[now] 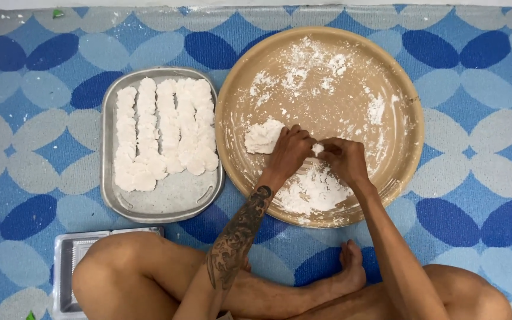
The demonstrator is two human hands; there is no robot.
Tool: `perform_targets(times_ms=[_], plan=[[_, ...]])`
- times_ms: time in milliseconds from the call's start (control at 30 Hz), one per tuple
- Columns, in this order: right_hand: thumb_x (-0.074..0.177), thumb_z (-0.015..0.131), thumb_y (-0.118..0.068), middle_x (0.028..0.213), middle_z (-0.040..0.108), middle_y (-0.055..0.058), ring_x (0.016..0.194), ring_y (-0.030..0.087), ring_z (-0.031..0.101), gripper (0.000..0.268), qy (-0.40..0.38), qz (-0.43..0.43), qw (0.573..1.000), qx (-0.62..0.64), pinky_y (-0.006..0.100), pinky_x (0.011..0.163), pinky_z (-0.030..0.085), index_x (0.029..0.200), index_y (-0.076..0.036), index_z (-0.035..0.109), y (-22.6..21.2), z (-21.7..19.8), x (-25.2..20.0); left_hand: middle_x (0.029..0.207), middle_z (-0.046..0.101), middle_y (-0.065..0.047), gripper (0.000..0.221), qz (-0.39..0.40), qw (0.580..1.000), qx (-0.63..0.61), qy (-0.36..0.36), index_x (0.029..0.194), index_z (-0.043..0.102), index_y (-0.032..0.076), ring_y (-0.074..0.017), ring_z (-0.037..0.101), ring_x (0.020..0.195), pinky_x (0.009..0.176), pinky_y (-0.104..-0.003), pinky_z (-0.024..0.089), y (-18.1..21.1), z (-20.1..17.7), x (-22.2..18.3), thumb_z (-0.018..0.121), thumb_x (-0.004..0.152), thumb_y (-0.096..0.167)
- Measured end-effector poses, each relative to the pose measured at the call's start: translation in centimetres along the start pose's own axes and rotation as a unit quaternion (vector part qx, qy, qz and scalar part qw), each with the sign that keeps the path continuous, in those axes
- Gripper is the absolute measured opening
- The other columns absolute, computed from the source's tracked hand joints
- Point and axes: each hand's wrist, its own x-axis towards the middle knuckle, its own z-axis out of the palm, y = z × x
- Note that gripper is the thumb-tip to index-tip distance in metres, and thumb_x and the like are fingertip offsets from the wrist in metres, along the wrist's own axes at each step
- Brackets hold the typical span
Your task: A person sitting on the floor is pinching off small pieces of white dough-like material from a large round tray, rolling them into small balls, and placing them into a rectangular tray.
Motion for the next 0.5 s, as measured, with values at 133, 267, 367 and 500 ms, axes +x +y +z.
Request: perform_targets(times_ms=[133,267,367,500], plan=[[0.086,0.082,0.001,0.101,0.074,0.02,0.097,0.024,0.071,0.036,0.001,0.031,0.989,0.145,0.037,0.09,0.06,0.12,0.001,0.071,0.4,0.1,-0.3,0.084,0.064,-0.004,0.018,-0.008,0.999,-0.034,0.01,0.096,0.074,0.013,-0.0217,0.056,0.09,0.08,-0.037,0.038,0.8,-4.0,-0.3,0.076,0.087,0.029],[0.084,0.08,0.005,0.097,0.074,0.026,0.094,0.034,0.074,0.028,-0.015,0.022,0.991,0.13,0.041,0.085,0.062,0.112,0.005,0.074,-0.6,1.3,-0.6,0.081,0.063,-0.006,0.027,0.028,1.0,0.005,0.01,0.093,0.072,0.01,-0.0232,0.059,0.088,0.077,-0.037,0.042,-0.2,-3.1,-1.6,0.078,0.083,0.034],[0.082,0.08,0.008,0.093,0.075,0.022,0.091,0.033,0.075,0.026,-0.012,-0.004,0.998,0.067,0.04,0.081,0.063,0.106,0.002,0.077,-0.5,2.3,-0.5,0.078,0.062,-0.006,0.032,0.043,0.998,0.036,0.01,0.093,0.071,0.009,-0.0236,0.061,0.083,0.074,-0.037,0.045,-1.4,-1.7,-2.6,0.078,0.081,0.038],[0.082,0.078,0.009,0.092,0.077,0.018,0.087,0.033,0.077,0.026,-0.015,-0.027,0.998,-0.054,0.039,0.076,0.064,0.105,-0.002,0.079,-3.5,2.4,-1.2,0.076,0.064,-0.008,0.031,0.032,0.999,0.027,-0.005,0.103,0.069,0.007,-0.0264,0.064,0.081,0.073,-0.038,0.049,-0.4,-3.0,-3.4,0.082,0.08,0.024]])
